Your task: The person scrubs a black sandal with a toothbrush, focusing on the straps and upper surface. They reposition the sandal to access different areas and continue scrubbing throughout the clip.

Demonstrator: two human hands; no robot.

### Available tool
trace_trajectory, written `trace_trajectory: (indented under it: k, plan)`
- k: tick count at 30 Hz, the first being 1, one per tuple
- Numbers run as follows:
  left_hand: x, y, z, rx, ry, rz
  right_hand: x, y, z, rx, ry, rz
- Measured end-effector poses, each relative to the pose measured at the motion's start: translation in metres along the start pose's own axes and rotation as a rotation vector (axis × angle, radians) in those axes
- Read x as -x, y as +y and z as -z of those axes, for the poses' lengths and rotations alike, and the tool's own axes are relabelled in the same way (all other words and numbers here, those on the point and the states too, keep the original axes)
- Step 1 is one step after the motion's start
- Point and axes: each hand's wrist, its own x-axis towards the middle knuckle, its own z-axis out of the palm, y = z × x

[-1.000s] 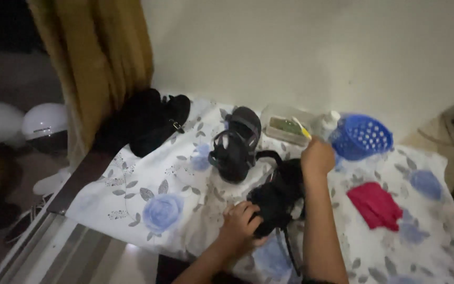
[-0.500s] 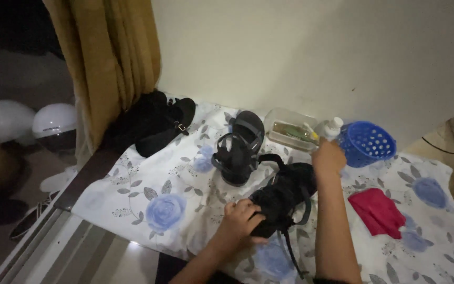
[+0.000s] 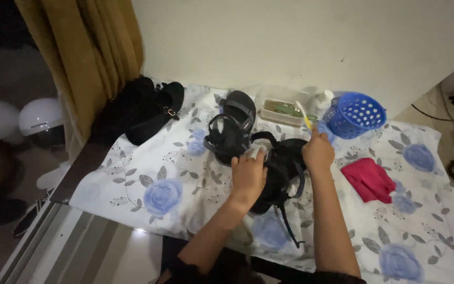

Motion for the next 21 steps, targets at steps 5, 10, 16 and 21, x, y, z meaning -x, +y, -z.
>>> trace_trajectory:
  k: [5, 10, 16, 21]
  plan:
    - [0.002, -0.017, -0.026, 0.130, 0.061, 0.040, 0.029, 0.007, 0.025, -0.467, 0.075, -0.031]
    - [0.006, -0.040, -0.032, 0.033, 0.053, -0.073, 0.088, 0.016, 0.066, -1.291, -0.129, -0.472]
    - [0.025, -0.047, -0.012, 0.065, 0.078, -0.044, 0.159, 0.027, 0.054, -1.102, -0.239, -0.436]
    - [0.031, -0.018, 0.032, 0.234, -0.256, -0.284, 0.184, 0.000, 0.060, -0.451, 0.086, -0.358]
